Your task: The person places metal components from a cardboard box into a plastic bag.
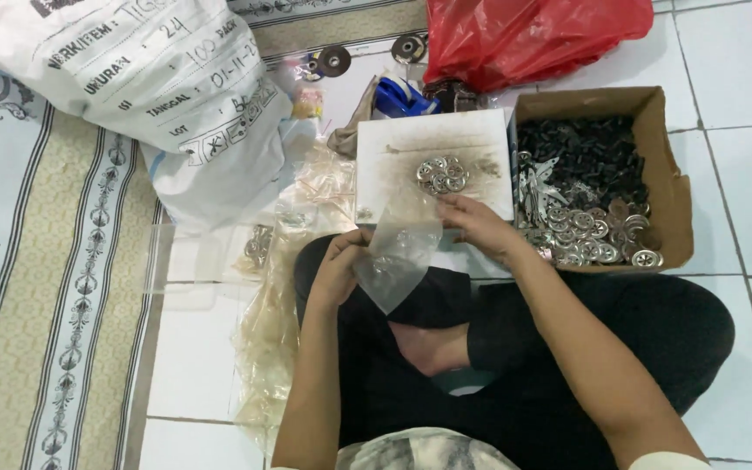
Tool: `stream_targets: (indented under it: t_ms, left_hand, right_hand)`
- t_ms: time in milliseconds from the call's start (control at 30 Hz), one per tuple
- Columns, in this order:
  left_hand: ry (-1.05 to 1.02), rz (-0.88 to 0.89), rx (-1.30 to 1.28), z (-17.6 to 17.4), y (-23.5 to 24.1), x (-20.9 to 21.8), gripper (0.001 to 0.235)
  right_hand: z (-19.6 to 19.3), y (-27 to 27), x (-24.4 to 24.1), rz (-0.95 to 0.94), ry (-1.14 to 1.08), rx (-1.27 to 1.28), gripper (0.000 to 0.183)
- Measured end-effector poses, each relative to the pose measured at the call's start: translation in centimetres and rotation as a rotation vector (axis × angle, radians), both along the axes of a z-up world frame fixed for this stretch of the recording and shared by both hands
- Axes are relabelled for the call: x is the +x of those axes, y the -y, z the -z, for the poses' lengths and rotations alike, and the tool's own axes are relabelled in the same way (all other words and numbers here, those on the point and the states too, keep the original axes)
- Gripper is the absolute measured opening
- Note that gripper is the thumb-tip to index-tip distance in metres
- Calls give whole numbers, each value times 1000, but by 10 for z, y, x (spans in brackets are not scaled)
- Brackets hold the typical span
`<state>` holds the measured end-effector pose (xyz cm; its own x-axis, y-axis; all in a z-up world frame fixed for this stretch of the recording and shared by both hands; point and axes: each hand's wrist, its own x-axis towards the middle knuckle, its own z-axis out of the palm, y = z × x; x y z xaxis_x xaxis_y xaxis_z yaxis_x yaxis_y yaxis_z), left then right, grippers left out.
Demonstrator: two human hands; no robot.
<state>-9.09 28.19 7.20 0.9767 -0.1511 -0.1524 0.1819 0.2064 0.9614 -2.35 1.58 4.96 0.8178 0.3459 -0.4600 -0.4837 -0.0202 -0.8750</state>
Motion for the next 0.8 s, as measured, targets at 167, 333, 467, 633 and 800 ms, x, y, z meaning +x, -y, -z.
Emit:
stream_targets:
  t_ms: [167, 333, 467, 633, 800]
  left_hand:
    - [-22, 66, 70, 0, -1, -4, 19]
    - [42, 44, 147, -28, -3, -6, 27]
    - [-137, 25, 237, -37, 9, -14, 27]
    - [-86, -130, 296, -19, 16, -4, 13]
    - [60, -244, 328, -7, 40, 14, 29]
  right_hand:
    - [18, -9, -2, 94, -53, 228, 42]
    - [15, 20, 16, 293, 116, 278, 15]
    - [24, 38, 24, 472, 251, 137, 15]
    - [3, 31, 8, 328, 557, -466, 25]
    - [-69, -23, -42, 278, 843, -354, 34]
